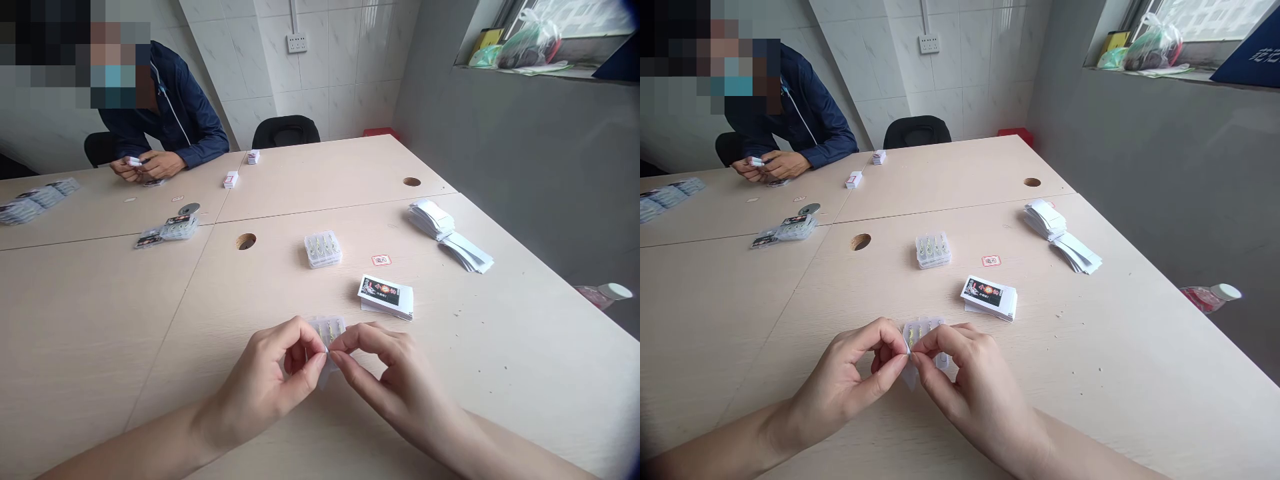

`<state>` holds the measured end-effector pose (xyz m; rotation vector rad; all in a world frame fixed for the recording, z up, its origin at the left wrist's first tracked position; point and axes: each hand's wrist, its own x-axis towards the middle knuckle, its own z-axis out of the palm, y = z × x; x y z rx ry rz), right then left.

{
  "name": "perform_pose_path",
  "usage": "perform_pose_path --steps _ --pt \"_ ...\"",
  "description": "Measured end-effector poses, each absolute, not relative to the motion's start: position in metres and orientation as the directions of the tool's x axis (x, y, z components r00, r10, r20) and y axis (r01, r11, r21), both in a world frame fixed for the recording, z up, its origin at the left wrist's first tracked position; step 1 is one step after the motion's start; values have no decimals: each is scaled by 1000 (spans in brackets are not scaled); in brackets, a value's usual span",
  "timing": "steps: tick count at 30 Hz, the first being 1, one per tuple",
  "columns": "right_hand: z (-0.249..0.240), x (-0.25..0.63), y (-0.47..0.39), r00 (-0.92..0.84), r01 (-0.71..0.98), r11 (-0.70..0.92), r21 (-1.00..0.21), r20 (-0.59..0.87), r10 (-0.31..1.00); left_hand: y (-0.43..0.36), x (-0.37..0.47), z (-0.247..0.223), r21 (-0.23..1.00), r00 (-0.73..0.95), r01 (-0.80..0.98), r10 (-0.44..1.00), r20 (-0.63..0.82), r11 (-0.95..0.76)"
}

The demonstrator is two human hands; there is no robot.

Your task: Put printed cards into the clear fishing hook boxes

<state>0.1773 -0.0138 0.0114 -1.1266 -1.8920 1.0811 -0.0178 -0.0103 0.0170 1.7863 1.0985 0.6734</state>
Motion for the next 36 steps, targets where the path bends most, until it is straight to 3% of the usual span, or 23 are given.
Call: perform_pose_path --steps 26,29,36 --pt "17 181 -14 -397 363 322 -874 168 903 -13 -19 19 906 482 331 873 78 -264" --pt "15 182 -14 -397 363 399 -842 247 884 -14 -18 17 938 457 287 888 46 -196" --pt "10 181 -17 -434 405 596 -694 428 793 -13 -15 20 984 462 62 869 -175 165"
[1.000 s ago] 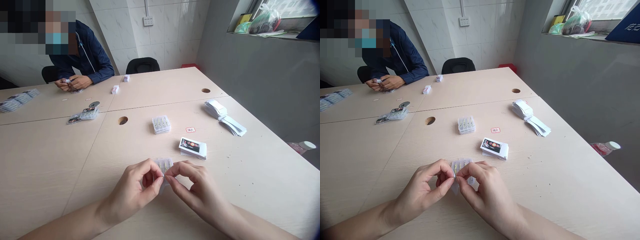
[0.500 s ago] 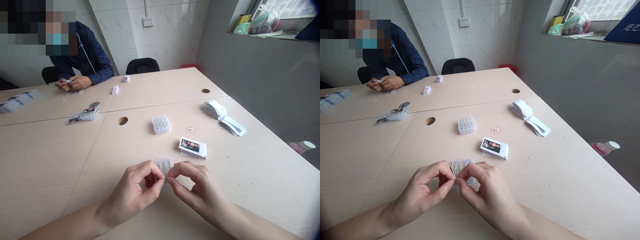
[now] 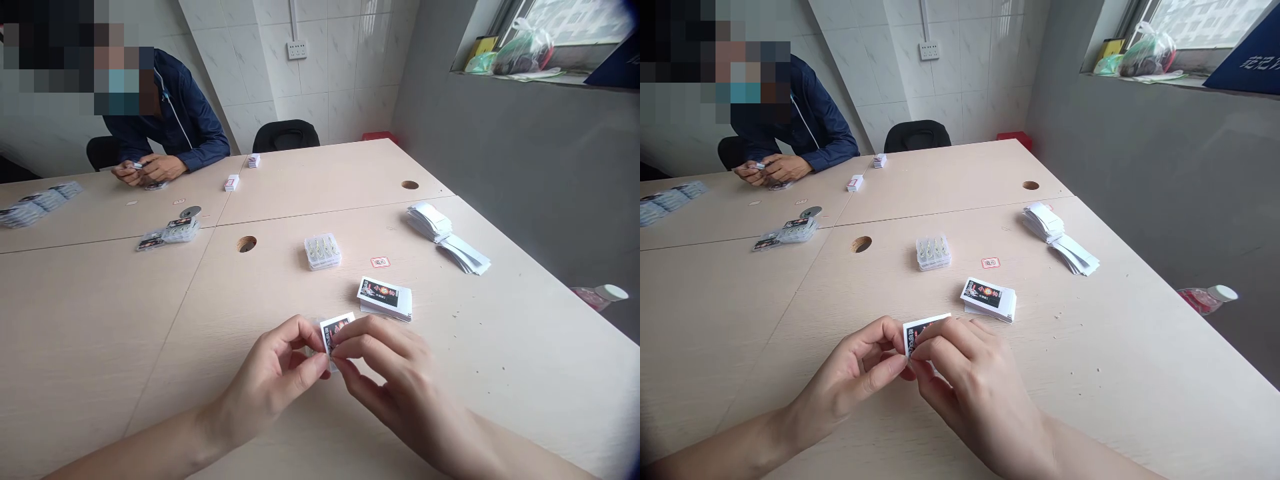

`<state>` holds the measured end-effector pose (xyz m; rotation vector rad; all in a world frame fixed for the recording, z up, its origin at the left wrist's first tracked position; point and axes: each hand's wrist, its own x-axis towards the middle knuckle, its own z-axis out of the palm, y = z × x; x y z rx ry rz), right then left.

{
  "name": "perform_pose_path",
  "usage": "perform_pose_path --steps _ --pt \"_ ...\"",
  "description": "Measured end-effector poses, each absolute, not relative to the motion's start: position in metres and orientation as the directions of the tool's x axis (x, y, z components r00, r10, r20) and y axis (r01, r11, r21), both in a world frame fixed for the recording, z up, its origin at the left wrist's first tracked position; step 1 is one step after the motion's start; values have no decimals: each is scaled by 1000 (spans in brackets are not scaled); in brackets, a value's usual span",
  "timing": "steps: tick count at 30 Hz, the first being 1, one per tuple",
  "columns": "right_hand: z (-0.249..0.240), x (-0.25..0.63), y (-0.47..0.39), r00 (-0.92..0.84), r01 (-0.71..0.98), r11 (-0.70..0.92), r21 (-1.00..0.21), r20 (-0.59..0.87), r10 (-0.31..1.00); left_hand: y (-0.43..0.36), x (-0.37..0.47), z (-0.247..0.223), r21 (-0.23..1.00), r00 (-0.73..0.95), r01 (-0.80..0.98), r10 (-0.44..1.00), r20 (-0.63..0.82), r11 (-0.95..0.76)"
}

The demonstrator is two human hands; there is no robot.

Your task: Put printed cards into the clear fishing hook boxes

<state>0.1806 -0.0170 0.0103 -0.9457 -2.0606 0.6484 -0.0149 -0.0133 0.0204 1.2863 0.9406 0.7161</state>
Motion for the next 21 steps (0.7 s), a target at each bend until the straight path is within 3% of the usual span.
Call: perform_pose_path --steps 10,15,18,21 --pt "8 180 -15 -480 466 641 -610 434 762 -9 -14 15 950 474 -76 849 -233 303" --pt "7 182 -12 -404 565 575 -592 409 818 -10 -16 13 929 442 -116 856 -269 352" --pt "6 189 -8 -357 593 492 -637 340 870 -9 -16 15 906 415 -145 856 -309 397" --pt "9 197 -3 -343 519 372 -769 212 915 -8 -16 16 888 404 -185 856 -322 421"
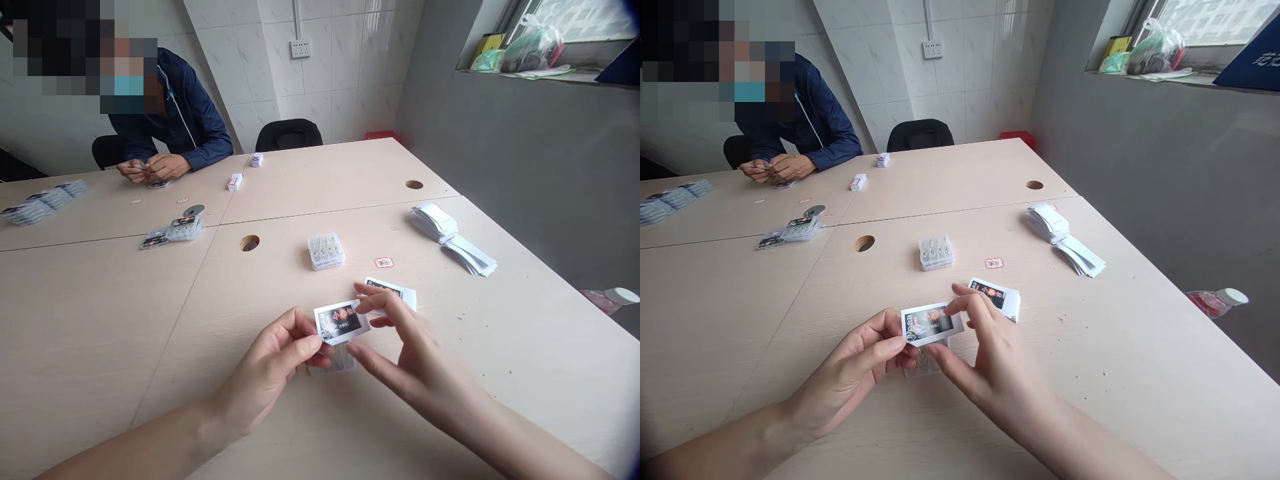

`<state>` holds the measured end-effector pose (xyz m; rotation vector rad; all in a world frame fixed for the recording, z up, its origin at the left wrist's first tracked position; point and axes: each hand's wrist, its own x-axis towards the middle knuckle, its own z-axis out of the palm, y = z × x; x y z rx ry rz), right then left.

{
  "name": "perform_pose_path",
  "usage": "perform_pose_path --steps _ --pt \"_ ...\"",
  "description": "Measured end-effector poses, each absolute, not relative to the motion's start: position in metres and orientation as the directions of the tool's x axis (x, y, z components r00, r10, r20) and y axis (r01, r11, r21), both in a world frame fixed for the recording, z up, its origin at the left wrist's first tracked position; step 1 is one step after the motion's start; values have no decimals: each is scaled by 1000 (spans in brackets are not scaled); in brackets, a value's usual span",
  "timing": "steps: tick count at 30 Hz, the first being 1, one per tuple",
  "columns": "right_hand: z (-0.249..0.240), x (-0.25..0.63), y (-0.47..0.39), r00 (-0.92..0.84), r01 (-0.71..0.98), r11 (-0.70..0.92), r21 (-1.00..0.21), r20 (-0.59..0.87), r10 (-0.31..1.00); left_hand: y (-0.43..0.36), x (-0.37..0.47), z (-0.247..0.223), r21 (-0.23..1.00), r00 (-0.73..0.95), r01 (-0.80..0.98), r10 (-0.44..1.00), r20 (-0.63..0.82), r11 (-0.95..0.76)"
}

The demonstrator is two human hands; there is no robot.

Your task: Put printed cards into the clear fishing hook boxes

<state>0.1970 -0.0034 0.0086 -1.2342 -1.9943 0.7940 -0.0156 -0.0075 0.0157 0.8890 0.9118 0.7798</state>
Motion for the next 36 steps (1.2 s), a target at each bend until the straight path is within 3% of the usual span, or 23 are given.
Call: perform_pose_path --steps 4,8,22,25,28,31,33,36 --pt "15 201 4 -306 284 94 -954 3 952 -6 -17 16 883 398 -210 862 -315 419" --pt "18 200 7 -324 80 1 -997 -25 946 -6 -18 15 887 401 -204 862 -310 414" --pt "14 201 6 -255 163 74 -984 30 966 -5 -17 14 880 432 -157 833 -346 447" --pt "10 200 5 -202 371 265 -890 202 958 -5 -16 15 870 432 -178 831 -351 460" --pt "9 198 2 -224 609 520 -599 499 837 -5 -15 14 865 424 -199 836 -348 461" --pt "13 191 -3 -334 654 645 -395 614 715 -5 -14 13 870 409 -202 846 -342 449" --pt "13 186 -6 -410 608 701 -373 609 680 -5 -14 13 879 417 -203 850 -322 432" --pt "8 179 -10 -450 539 703 -464 547 706 -6 -13 14 889 433 -222 857 -278 401"
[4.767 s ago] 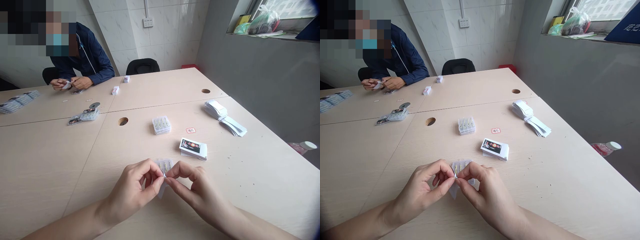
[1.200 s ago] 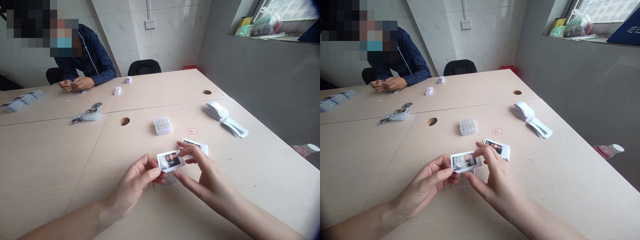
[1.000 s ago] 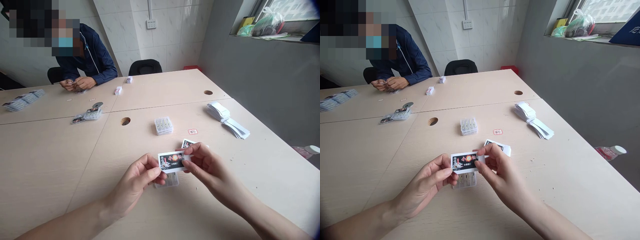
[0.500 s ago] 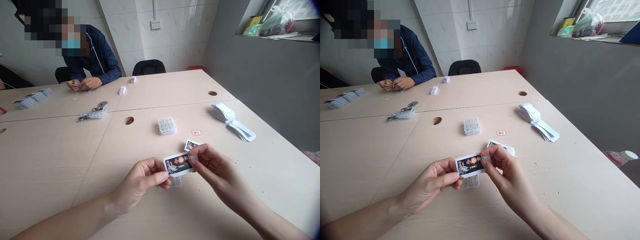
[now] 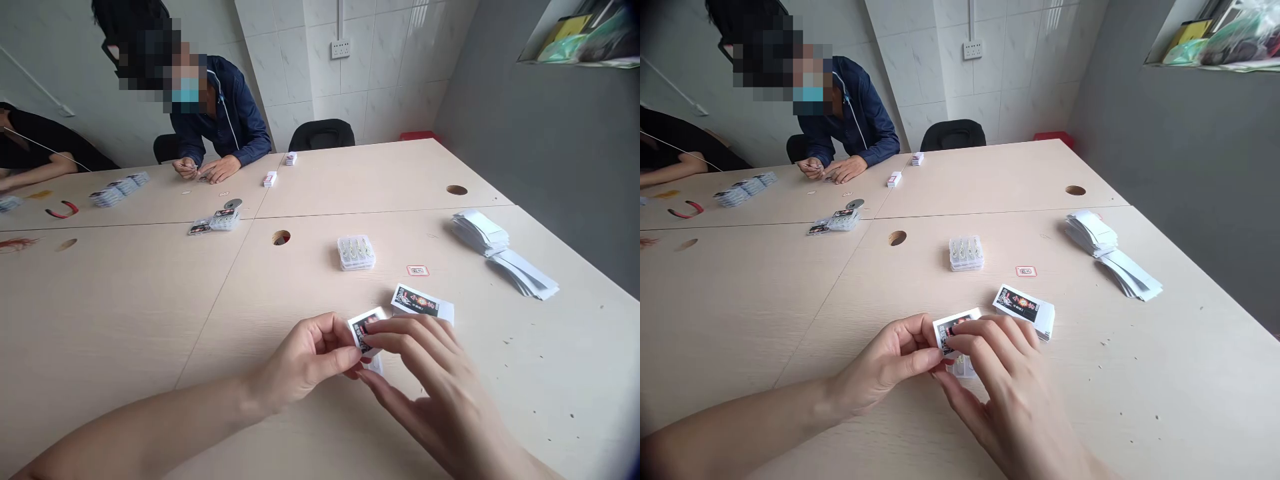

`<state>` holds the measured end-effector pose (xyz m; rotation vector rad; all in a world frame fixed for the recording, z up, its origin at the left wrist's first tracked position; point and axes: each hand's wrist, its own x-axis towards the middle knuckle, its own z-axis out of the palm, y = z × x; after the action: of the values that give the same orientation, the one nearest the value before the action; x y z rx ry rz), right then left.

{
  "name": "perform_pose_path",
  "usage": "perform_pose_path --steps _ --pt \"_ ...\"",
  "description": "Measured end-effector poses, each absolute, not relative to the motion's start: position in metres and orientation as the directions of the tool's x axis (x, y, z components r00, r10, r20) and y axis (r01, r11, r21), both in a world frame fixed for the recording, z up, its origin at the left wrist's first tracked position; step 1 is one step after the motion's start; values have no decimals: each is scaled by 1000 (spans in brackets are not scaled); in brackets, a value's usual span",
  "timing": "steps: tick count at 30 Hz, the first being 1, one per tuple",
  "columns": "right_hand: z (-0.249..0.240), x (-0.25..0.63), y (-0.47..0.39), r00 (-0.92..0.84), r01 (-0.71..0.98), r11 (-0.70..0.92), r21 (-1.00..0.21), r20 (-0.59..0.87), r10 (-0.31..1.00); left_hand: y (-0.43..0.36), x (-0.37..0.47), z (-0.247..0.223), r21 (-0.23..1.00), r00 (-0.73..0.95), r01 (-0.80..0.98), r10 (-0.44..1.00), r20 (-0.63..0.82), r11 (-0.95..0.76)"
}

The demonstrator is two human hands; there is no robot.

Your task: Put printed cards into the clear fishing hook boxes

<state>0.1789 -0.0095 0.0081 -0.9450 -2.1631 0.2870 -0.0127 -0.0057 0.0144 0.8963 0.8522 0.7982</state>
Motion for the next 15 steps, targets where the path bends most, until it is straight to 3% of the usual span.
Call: perform_pose_path --steps 5,15 --pt "-1 176 -10 -431 506 626 -593 454 780 -6 -13 15 923 431 -164 867 -249 347" --pt "7 179 -9 -423 512 614 -601 446 789 -6 -13 13 948 434 -93 869 -236 304"
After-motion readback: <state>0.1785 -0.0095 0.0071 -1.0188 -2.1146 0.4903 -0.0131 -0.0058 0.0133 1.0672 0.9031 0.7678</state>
